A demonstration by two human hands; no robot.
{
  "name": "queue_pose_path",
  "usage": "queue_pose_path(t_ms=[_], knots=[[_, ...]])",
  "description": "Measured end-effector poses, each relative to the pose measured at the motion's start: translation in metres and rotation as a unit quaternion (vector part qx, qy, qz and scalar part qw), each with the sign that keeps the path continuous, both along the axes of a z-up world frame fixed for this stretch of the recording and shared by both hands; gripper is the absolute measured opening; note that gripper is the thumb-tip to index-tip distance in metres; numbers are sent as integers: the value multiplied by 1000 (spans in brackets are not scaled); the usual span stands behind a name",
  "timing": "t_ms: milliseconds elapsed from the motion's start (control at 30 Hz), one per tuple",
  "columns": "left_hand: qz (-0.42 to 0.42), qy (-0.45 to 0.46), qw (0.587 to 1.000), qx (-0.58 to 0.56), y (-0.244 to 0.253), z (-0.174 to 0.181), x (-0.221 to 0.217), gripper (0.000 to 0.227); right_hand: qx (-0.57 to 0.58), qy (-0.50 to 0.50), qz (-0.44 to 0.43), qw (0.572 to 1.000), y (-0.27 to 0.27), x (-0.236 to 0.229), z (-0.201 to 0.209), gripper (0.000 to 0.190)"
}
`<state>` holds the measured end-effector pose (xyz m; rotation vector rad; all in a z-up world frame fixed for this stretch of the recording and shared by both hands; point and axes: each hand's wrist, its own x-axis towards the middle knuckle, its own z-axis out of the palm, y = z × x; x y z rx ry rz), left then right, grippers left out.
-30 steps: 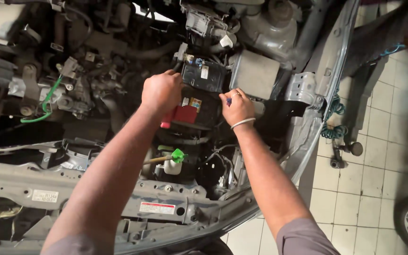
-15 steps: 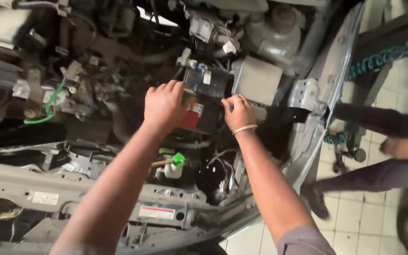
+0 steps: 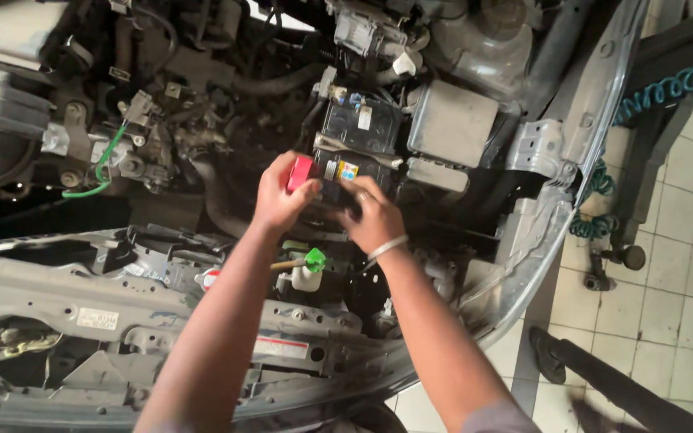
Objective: The person works on a car engine by handling the battery terminals, pulling out and wiping a dipstick with a cloth, and pouring fluid from a bottle into a reservoir. They then close the hood and walk away.
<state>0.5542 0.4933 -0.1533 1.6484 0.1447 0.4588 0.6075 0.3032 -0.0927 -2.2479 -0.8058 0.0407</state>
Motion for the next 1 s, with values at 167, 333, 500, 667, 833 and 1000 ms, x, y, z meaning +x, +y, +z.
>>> queue_pose_path(t_ms=[167,333,500,667,833,1000], knots=[[34,9,993,-111,-17,-12,4,46,-54,-47,23,997,-5,8,-32,37],[65,8,996,-52,-11,-24,9,47,-57,-63,37,996,2,17,-29,38],[-13,9,971,-237,-16,-50,1,50,-66,-29,45,996,-2,23,-18,29],[43,68,986,143,-11,75,5,84,31,13,-20,999,-49,50,-2,30],[-2,65,944,323,23,76,71,89,79,179,-136,971,-42,106,11,32],[-84,29,851,517,61,38,147,87,-36,-35,-26,998,13,143,-17,47]])
